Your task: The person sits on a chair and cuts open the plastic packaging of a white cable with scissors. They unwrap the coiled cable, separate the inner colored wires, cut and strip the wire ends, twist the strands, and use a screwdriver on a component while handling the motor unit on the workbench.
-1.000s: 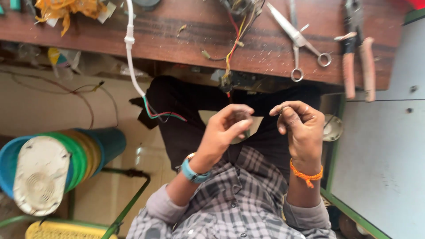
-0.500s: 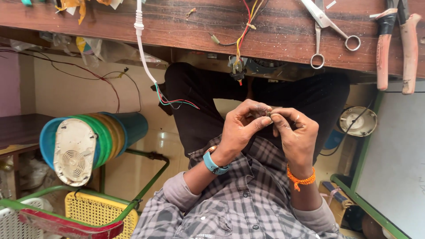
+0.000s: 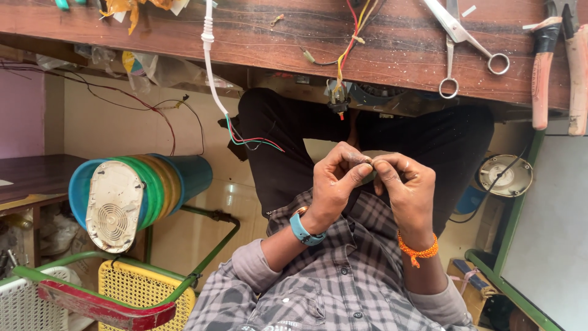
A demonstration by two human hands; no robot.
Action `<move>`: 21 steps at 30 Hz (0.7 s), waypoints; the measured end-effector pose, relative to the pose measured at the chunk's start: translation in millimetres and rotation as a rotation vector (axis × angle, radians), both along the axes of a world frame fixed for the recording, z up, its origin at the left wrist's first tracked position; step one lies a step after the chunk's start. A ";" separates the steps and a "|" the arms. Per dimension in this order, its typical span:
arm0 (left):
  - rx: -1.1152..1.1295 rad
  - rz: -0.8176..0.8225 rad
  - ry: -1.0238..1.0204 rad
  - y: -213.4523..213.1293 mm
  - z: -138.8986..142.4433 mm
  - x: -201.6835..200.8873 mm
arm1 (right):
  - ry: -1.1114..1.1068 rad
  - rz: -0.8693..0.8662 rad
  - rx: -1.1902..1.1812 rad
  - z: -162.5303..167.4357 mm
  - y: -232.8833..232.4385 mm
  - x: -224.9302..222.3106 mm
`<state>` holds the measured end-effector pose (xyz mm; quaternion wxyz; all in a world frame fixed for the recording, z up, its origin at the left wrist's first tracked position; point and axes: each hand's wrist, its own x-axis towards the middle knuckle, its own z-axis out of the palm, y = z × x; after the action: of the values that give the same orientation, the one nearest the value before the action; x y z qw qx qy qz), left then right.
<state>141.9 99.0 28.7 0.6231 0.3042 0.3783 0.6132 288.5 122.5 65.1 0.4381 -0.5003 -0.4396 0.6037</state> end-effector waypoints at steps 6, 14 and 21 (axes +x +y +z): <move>0.050 -0.051 0.326 11.7 25.6 -12.9 | -0.007 0.019 0.081 2.2 2.2 0.5; 0.324 -0.011 1.078 20.8 45.5 -26.8 | -0.243 -0.025 0.022 -5.8 -3.0 4.2; -0.047 -0.187 0.362 18.9 10.5 -31.6 | 0.357 -0.102 -0.095 -36.3 1.2 -0.3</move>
<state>110.3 117.9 39.1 0.6061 0.4286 0.4685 0.4791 288.2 123.7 28.9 0.5151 -0.4269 -0.2998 0.6801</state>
